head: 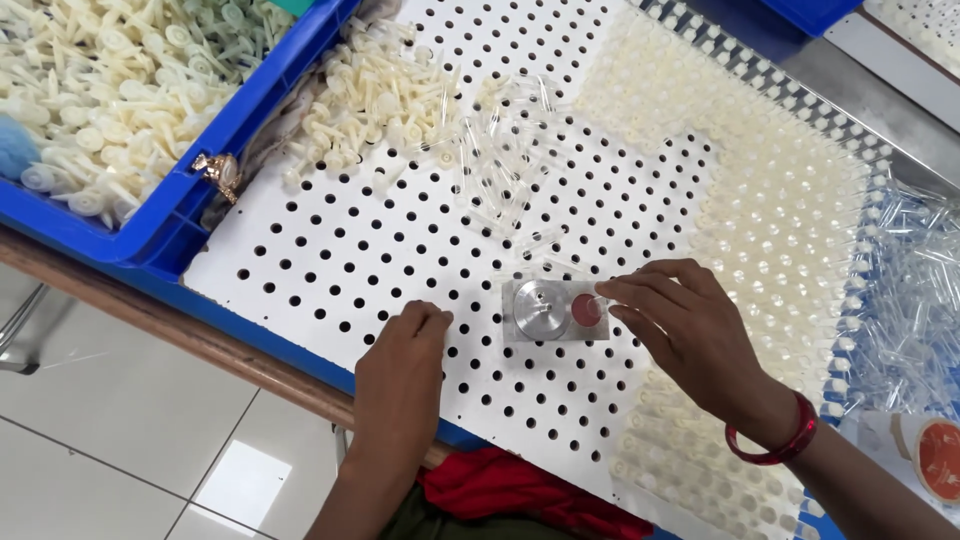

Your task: The person repeatedly picks a white cotton tip and a clear plastic stick, joins them using a small metal press, and places the assembled swab into a perforated tray. The process continues throughout the clip, with the person handling the components one at a time and arranging the finished swabs in rows.

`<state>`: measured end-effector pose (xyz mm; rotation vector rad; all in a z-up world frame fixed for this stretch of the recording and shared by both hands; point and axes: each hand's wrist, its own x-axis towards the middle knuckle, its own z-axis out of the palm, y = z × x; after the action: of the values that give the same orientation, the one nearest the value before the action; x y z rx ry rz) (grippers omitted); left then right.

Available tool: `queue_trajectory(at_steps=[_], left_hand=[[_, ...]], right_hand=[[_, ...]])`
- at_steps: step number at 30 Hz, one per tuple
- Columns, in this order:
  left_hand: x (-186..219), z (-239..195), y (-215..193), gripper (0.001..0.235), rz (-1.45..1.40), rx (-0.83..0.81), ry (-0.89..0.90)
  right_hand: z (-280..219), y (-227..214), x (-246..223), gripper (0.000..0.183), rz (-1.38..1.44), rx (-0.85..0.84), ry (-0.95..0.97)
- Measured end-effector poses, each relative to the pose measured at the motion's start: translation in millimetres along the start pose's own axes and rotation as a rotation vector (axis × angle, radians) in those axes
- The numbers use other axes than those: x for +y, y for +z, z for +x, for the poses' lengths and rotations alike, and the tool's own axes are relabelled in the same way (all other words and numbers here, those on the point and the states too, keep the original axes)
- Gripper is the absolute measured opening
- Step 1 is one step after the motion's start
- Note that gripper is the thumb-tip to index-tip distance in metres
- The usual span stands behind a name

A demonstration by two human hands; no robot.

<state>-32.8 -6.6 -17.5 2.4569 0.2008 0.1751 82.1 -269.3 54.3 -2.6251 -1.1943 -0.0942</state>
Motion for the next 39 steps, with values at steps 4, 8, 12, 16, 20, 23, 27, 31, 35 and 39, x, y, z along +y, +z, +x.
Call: queue_trajectory(at_steps=[4,8,12,16,20,23,27,31,35,39], left_hand=[[5,-8,7,0.035,-0.102,-0.018,-0.038],[23,-15,20,0.022,-0.447,0.051,-0.065],[36,-15,46,0.015,-0.804,0.035,-0.038],[50,-2,39,0.019,-1.034,-0.01,-0.131],[58,-2,59,0.019,-1.337,-0.048,-0.203],[42,9,69,0.017,-1.434,-0.093,-0.187],[26,16,71,0.014,-1.353,-0.266,-0.19],[47,17,44,0.015,-1.057,-0.142,-0.015],[50,36,35,0.023,-0.632,0.122,0.33],[16,75,32,0.027,-0.294,0.233,0.06]], right_hand=[[0,2,-2,0.03,-0.027,0.02,-0.037],[2,4,-5,0.039,-0.017,0.018,-0.036],[-13,14,9,0.033,0.186,0.006,0.167],[-32,11,14,0.024,0.707,0.019,0.404],[-39,23,-4,0.028,0.863,0.042,0.712],[-26,21,-17,0.026,0.634,0.152,0.436],[-20,29,0,0.024,0.878,-0.015,0.496],[-10,31,7,0.024,0.994,-0.079,0.652],[-2,30,56,0.011,1.148,-0.016,0.624],[31,-13,116,0.022,-0.14,0.258,0.203]])
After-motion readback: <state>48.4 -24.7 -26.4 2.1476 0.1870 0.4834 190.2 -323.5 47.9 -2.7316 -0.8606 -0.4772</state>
